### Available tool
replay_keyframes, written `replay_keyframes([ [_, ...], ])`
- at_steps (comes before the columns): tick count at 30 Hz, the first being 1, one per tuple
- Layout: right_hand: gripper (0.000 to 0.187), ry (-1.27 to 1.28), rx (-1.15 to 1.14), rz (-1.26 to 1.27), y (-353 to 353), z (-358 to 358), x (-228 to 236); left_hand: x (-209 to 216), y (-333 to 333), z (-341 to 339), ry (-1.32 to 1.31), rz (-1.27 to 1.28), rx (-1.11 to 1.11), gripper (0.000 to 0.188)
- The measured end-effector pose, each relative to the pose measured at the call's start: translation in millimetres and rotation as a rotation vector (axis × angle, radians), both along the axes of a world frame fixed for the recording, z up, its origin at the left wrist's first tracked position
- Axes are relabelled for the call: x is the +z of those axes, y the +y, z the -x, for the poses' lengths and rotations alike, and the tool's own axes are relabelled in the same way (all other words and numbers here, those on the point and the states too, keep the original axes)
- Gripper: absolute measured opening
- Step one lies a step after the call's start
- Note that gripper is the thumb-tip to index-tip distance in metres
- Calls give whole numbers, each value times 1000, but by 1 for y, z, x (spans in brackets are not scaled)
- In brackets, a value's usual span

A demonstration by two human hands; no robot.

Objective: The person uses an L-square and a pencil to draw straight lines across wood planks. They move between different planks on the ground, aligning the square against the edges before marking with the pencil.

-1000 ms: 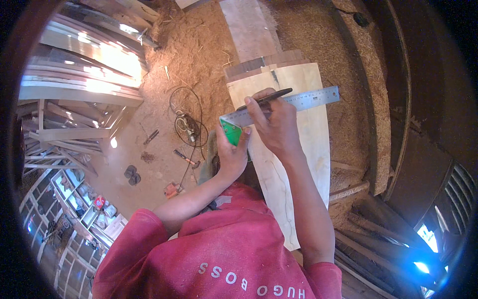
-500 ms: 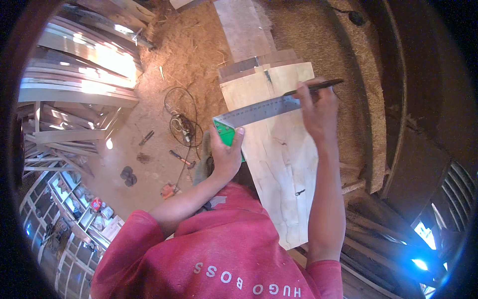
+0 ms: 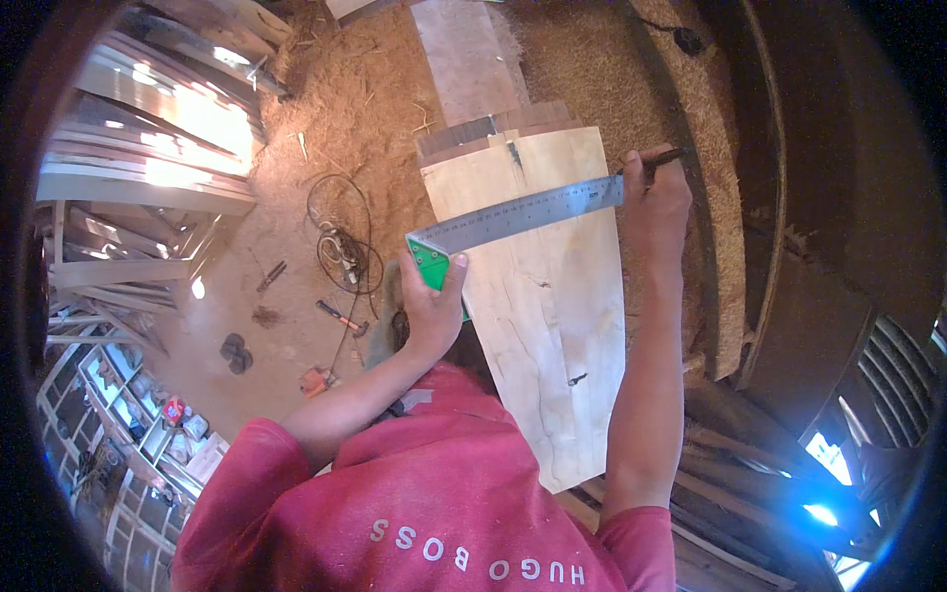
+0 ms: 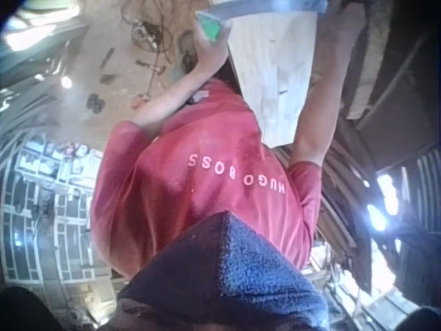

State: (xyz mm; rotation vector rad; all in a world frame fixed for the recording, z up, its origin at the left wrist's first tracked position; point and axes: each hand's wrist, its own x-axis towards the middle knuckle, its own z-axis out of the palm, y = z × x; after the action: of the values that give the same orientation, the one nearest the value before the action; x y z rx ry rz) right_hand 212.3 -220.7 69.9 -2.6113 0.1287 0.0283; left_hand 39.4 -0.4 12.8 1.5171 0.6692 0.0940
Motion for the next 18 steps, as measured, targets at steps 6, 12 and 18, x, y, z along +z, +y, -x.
replay_keyframes([
  [6, 12, -80, 286, 245, 47, 21, 9, 0, 2, 3, 33, 68, -27, 45],
  [12, 15, -52, 400, 201, 108, 43, 11, -4, 4, 4, 17, 38, -47, 48],
  [18, 17, 18, 546, -59, 179, 74, 16, -3, 0, 0, -27, -87, -146, 50],
])
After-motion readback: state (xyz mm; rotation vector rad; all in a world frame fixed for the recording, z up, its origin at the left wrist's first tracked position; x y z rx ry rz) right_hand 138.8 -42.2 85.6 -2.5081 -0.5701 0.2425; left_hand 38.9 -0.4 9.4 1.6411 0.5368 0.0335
